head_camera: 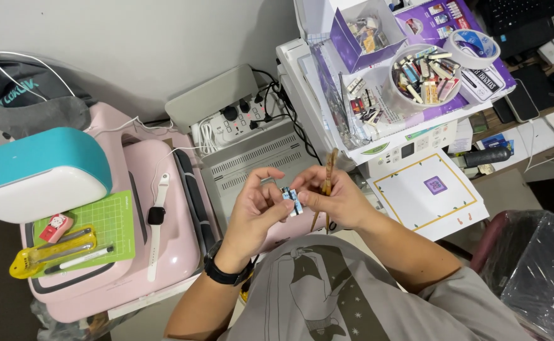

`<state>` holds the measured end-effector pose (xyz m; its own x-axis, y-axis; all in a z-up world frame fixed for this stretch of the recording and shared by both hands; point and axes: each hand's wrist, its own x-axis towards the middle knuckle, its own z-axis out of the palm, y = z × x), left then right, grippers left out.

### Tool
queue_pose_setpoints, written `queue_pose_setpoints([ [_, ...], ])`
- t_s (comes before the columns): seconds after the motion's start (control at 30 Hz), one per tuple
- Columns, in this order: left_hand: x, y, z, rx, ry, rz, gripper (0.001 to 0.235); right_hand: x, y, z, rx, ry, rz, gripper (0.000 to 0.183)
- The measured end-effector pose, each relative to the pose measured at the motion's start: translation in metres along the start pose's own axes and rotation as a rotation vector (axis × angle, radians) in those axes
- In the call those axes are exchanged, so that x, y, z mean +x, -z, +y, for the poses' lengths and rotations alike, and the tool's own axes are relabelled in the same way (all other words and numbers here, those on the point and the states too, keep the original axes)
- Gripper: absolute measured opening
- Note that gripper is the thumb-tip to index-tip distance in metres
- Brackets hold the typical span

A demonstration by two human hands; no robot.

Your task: The person uses chopsticks to handle small cylindrical components and places them into a gray electronic device. They repeatedly pick up components from a container and insert them into slots on the device, occasionally adjusting their position.

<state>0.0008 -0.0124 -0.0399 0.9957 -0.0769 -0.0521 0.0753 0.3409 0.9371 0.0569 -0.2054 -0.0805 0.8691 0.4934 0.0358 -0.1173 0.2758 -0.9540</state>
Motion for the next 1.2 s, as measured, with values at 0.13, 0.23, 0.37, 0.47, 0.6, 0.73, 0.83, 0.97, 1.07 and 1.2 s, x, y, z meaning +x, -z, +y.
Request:
queue_pose_setpoints([
  [0.13,0.002,-0.006,0.003,-0.191,0.117,-0.037,0.058,0.002,-0.002,-0.005,0.048,0.054,0.021,0.021],
  [0.23,0.002,-0.012,0.011,-0.383,0.236,-0.04,0.058,0.001,-0.004,-0.015,-0.092,0.121,0.018,0.012],
  [0.37,0.004,-0.013,0.011,-0.492,0.324,-0.041,0.059,0.0,-0.002,-0.012,-0.135,0.254,-0.037,0.013],
  [0.47,0.005,-0.014,0.009,-0.531,0.344,-0.048,0.058,0.003,0.002,-0.005,-0.2,0.357,-0.029,0.013],
  [0.6,0.002,-0.016,-0.001,-0.338,0.223,-0.068,0.057,0.008,-0.001,-0.003,-0.249,0.494,0.079,0.008],
  [0.73,-0.01,-0.037,0.022,0.272,-0.268,0.092,0.053,0.0,-0.003,-0.013,-0.243,0.562,0.152,0.008],
  [0.83,-0.016,-0.049,0.035,0.589,-0.478,0.15,0.019,-0.007,-0.007,-0.019,-0.353,0.681,0.086,0.006],
  [0.97,-0.015,-0.051,0.033,0.554,-0.552,0.204,0.011,-0.006,-0.015,-0.018,-0.367,0.799,0.127,0.007],
  [1.07,-0.012,-0.053,0.031,0.523,-0.6,0.234,0.013,-0.007,-0.018,-0.013,-0.343,0.825,0.18,0.007],
  [1.2,-0.002,-0.048,0.025,0.39,-0.648,0.239,0.014,-0.002,-0.028,-0.02,-0.193,0.881,0.229,0.006],
])
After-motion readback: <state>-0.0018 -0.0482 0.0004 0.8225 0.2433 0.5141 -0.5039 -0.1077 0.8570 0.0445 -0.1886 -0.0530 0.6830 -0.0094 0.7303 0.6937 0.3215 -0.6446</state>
